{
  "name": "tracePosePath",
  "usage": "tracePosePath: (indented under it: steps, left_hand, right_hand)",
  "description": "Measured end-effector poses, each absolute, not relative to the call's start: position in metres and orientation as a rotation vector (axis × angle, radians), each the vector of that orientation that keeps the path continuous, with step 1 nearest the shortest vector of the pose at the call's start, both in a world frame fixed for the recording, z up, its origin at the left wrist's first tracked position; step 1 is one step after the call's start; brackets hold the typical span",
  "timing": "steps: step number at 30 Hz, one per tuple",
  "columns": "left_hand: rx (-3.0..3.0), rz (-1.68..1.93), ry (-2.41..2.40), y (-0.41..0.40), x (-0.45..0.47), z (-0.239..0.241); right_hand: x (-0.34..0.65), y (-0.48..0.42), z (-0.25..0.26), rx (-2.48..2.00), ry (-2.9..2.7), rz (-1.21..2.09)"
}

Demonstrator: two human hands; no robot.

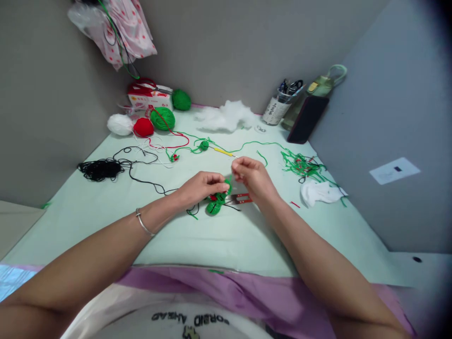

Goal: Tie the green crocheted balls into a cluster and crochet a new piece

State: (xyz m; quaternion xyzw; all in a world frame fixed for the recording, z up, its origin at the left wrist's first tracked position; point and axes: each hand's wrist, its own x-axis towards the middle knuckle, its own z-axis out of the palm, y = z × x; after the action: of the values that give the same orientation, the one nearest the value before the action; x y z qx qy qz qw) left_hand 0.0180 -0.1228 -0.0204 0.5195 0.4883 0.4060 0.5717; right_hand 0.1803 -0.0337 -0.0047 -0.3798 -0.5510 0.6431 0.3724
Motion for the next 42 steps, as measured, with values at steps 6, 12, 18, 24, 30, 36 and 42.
tracePosePath:
  steps: [6,12,18,24,30,36,42]
  left_hand:
    - [1.184,0.932,1.118,-0.126,0.025,-0.018]
    - [1.121,1.029,1.103,-0.121,0.018,-0.024]
    - [1.102,0.996,1.116,-0.121,0.016,-0.023]
    - [1.131,0.934,1.01,-0.122,0.014,-0.02]
    - [0.974,1.1,1.028,-0.119,0.009,-0.021]
    - [0.962,1.087,1.018,-0.119,0.004,-0.017]
    - [0.881,1.135,1.102,-0.118,0.001,-0.014]
  right_hand:
    - [0.196,-0.013,-0.007,-0.977,-1.312,1.807]
    - [0.196,-0.019,-0.002,-0.918,-1.328,1.95]
    - [0.199,-0.017,0.003,-0.826,-1.248,2.145]
    - [0.198,-0.011,-0.001,-0.831,-1.142,2.098]
    - [0.198,-0.004,-0.011,-1.018,-1.077,1.959]
    - [0.201,0.001,-0.013,-1.053,-1.061,1.803]
    - [0.211,0.01,-0.011,-1.118,-1.268,1.599]
